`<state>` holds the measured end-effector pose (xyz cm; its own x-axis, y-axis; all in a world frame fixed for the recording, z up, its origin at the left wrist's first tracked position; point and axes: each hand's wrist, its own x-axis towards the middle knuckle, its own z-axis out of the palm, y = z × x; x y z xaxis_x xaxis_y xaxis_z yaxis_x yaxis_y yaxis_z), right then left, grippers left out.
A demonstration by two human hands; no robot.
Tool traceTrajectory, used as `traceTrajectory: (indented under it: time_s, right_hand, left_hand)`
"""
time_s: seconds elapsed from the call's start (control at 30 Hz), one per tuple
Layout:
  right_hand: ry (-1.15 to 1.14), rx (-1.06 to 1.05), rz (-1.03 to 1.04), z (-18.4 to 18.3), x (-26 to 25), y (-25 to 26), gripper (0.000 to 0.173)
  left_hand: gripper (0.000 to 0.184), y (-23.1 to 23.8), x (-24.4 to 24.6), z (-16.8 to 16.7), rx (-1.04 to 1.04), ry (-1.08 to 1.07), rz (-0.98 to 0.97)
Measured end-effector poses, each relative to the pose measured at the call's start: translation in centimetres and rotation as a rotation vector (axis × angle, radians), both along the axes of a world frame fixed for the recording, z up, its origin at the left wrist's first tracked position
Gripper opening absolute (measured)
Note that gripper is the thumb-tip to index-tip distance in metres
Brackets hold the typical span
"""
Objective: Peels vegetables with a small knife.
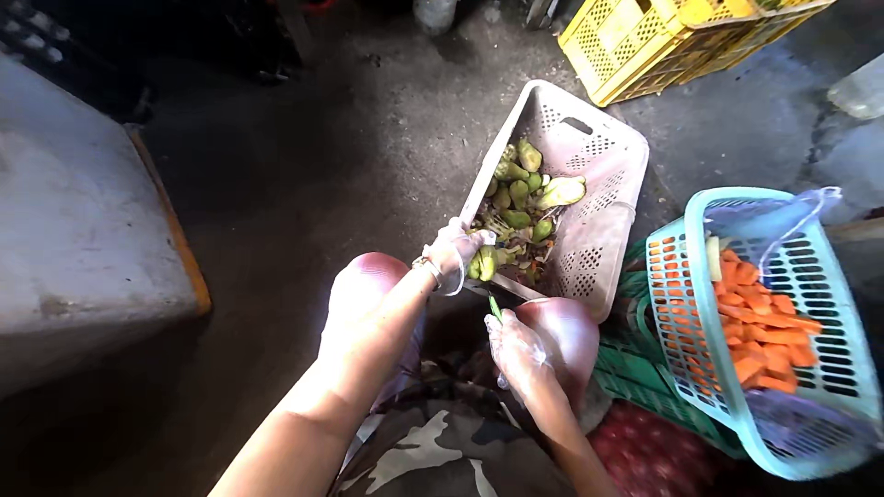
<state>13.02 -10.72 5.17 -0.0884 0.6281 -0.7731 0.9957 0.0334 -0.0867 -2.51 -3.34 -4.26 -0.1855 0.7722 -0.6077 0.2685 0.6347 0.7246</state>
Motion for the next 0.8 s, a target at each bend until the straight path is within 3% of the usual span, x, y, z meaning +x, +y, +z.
traceTrajectory:
  time_s: [0.07,0.23,0.37,0.43,0.5,0.53,0.67,0.73,0.8]
  right_hand:
    - [-0.012,0.0,-0.003,-0.8,-0.1,-0.2,0.047]
    - [-0.028,0.029,0.019,-2.4,-0.4,-1.2,0.048]
    - [0.009,0.087,0.007,-2.4,-0.1,-1.7,0.047]
    - [0.048,0.136,-0.017,-2.3,0.0,-1.7,0.048]
    - [0.076,0.2,-0.03,-1.9,0.0,-1.5,0.047]
    - [0.067,0.193,-0.02,-1.5,0.0,-1.1,0.046]
    - [0.061,0.116,-0.001,-0.9,0.4,0.7,0.046]
    - [0.088,0.085,-0.014,-0.6,0.5,1.3,0.047]
    - [0.114,0.073,-0.016,-0.2,0.4,1.8,0.048]
  left_hand:
    - [0.055,0.0,0.3,1.2,-0.044,0.055,-0.012]
    - [0.051,-0.8,0.1,0.6,0.005,0.083,-0.025]
    - [0.073,-1.2,0.7,2.0,-0.044,0.155,-0.049]
    - [0.07,-1.2,0.4,1.0,-0.029,0.092,-0.023]
    - [0.052,-1.4,0.2,-0.1,-0.013,-0.112,-0.085]
    - [0.052,-1.6,0.3,-0.4,-0.038,-0.246,-0.121]
    - [0.064,-1.9,0.8,-1.7,-0.097,-0.516,0.177]
    - [0.067,-2.5,0.2,0.2,-0.087,-0.54,0.197]
    - [0.049,-2.6,-0.6,1.3,-0.007,-0.348,0.037]
